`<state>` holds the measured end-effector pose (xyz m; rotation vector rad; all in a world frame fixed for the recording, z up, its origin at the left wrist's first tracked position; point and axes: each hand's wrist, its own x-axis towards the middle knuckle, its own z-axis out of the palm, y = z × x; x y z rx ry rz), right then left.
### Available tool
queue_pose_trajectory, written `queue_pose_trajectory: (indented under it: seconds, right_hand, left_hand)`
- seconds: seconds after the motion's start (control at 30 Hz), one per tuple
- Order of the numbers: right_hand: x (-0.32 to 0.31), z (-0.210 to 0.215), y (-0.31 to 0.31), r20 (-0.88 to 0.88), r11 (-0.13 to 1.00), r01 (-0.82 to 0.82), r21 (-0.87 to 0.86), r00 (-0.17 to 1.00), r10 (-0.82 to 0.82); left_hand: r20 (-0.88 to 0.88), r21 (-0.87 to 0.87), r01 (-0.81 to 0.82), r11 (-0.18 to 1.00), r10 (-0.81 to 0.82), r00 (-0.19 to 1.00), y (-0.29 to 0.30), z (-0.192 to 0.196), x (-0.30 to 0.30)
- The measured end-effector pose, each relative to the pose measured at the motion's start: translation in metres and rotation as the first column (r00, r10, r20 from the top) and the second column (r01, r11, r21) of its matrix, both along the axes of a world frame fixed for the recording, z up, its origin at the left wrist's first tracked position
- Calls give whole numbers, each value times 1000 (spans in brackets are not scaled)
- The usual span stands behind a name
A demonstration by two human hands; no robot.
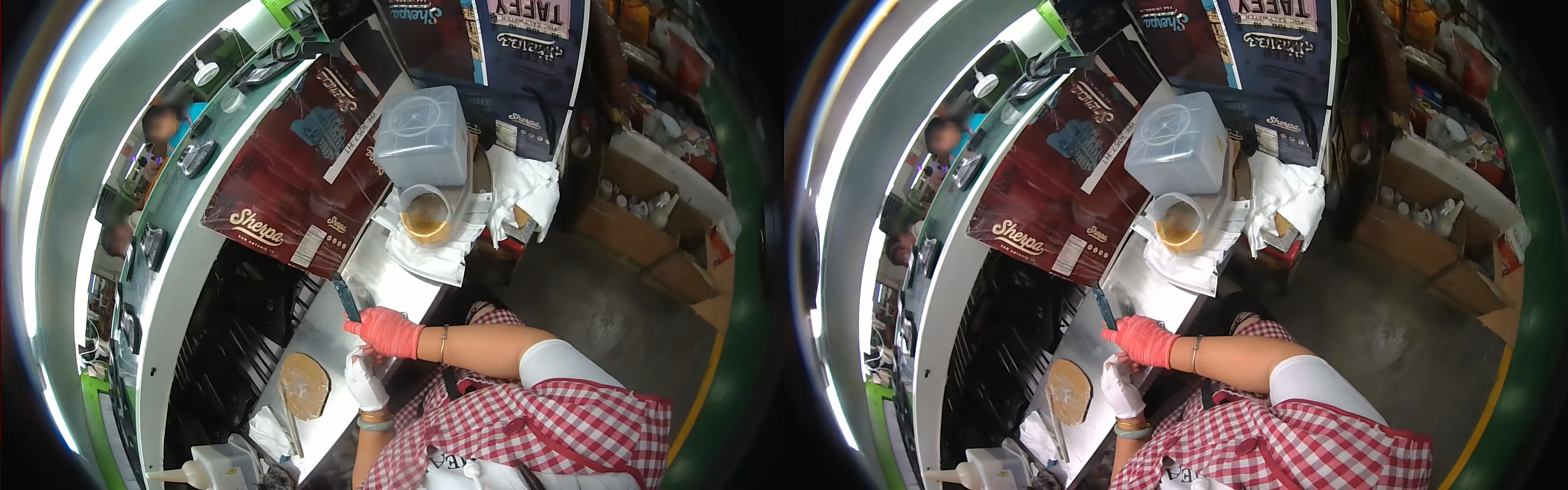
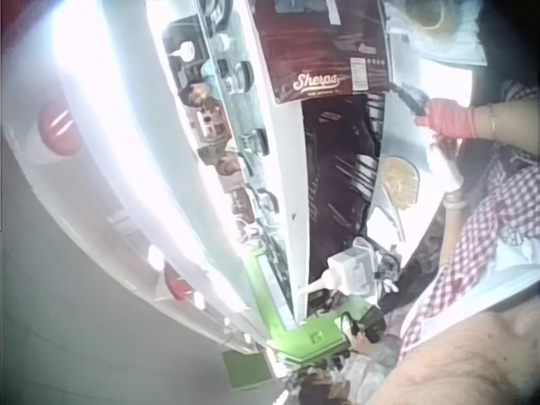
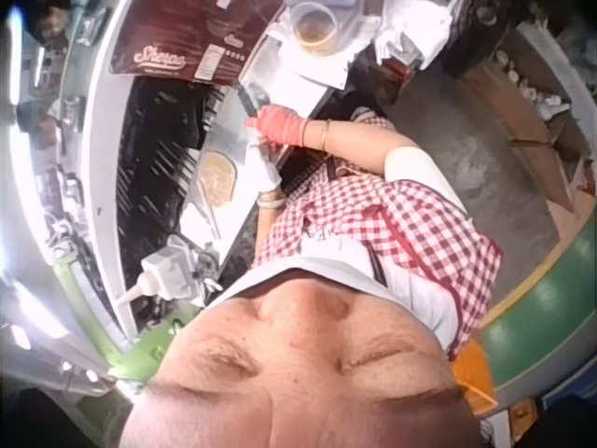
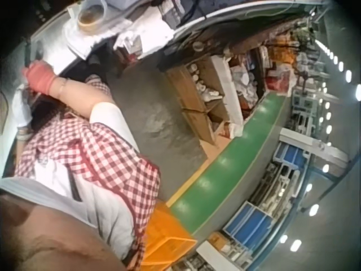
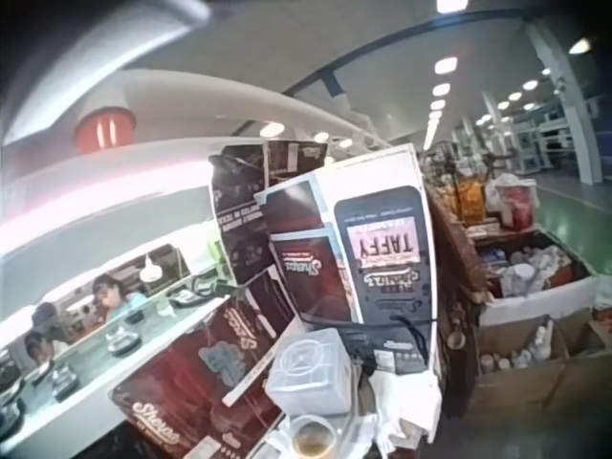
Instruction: The person repeatedly cleans black shoe insoles using a blue scrubbing tool. They dip the tool into a small container of liquid, scrub the insole surface, and place the cleaned insole onto a conveyor belt. This process is repeated for multiple insoles throughout the video.
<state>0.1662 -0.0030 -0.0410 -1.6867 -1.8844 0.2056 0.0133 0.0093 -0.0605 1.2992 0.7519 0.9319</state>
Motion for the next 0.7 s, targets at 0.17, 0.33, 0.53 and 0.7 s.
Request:
queue_pose_trajectory:
  seconds: [0.17, 0.33, 0.53, 0.7]
  right_hand:
    - [2, 5, -3, -1, 999, 4, -48, 1000, -4]
    - [3, 9, -7, 5, 998, -5, -65, 1000, 5]
    - [2, 3, -5, 34, 999, 4, -36, 999, -3]
    - [1, 0, -3, 53, 1000, 10, -19, 999, -9]
  left_hand:
    - [-133, 201, -6, 980, 34, 991, -1, 2, 4]
    - [-138, 161, 13, 987, 10, 990, -4, 7, 2]
    - [-163, 226, 6, 974, 31, 986, -1, 3, 1]
    - [-137, 206, 8, 979, 20, 990, 2, -6, -3]
